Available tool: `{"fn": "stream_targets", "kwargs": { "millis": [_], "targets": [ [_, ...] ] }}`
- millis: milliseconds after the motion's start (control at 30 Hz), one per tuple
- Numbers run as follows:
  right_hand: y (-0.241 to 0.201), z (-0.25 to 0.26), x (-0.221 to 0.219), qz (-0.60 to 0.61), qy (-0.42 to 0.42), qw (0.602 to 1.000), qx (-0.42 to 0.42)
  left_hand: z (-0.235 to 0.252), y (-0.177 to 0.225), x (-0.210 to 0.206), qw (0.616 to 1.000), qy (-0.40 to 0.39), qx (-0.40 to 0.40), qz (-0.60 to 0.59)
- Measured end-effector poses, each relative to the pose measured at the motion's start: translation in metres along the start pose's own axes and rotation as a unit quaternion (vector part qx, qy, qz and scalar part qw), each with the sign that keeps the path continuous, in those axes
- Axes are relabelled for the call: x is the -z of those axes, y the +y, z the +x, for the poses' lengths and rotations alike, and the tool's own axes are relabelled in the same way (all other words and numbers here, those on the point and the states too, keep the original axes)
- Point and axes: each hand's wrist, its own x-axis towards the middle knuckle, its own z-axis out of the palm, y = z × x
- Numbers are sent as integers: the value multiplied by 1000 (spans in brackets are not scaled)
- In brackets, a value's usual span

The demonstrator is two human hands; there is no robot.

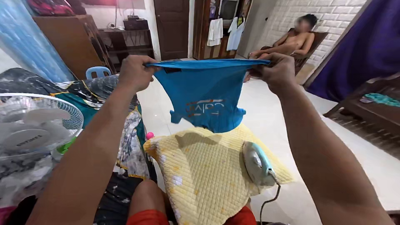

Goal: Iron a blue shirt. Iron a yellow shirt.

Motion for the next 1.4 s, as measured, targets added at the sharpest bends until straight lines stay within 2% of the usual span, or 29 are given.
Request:
{"fn": "stream_targets", "kwargs": {
  "millis": [100,167,267,333,367,433,533,600,667,733,800,833,900,967,1067,1133,1233,1333,1400],
  "targets": [
    [-3,-28,13,7,-4,999,51,-25,11,12,999,18,-47,-4],
    [0,-70,25,-40,-24,996,72,-62,3,11,994,13,-104,9],
    [25,-154,42,-111,-55,989,78,-151,-31,-12,988,-44,-145,32],
    [51,-219,50,-68,-104,991,53,-227,-56,-33,982,-105,-153,26],
    [60,-253,51,-33,-127,991,32,-263,-62,-42,980,-130,-150,18],
    [75,-312,54,22,-160,987,-24,-322,-69,-53,973,-212,-92,-25],
    [83,-342,54,55,-164,979,-105,-358,-91,-71,964,-252,-26,-77],
    [74,-319,45,15,-156,980,-126,-343,-101,-81,969,-229,-33,-91],
    [64,-270,29,17,-154,974,-163,-298,-102,-92,976,-190,-15,-102],
    [61,-214,8,70,-153,959,-230,-237,-87,-94,969,-196,79,-132],
    [68,-161,-12,120,-133,948,-265,-177,-75,-100,943,-192,187,-196],
    [75,-138,-22,128,-118,950,-259,-151,-73,-105,930,-170,219,-241],
    [86,-99,-36,112,-89,968,-208,-108,-72,-114,912,-112,233,-319],
    [90,-65,-45,113,-64,978,-161,-75,-71,-116,908,-62,211,-357],
    [76,-34,-46,176,-29,976,-122,-41,-58,-102,911,-12,177,-371],
    [64,-27,-39,217,-20,971,-94,-33,-45,-85,917,-7,149,-370],
    [54,-39,-23,248,-16,968,-42,-47,-30,-66,932,-1,91,-352],
    [53,-86,-6,240,-43,970,-4,-92,-27,-55,956,-25,48,-290],
    [63,-142,6,197,-59,979,-6,-139,-39,-59,963,-52,38,-261]
  ]
}}
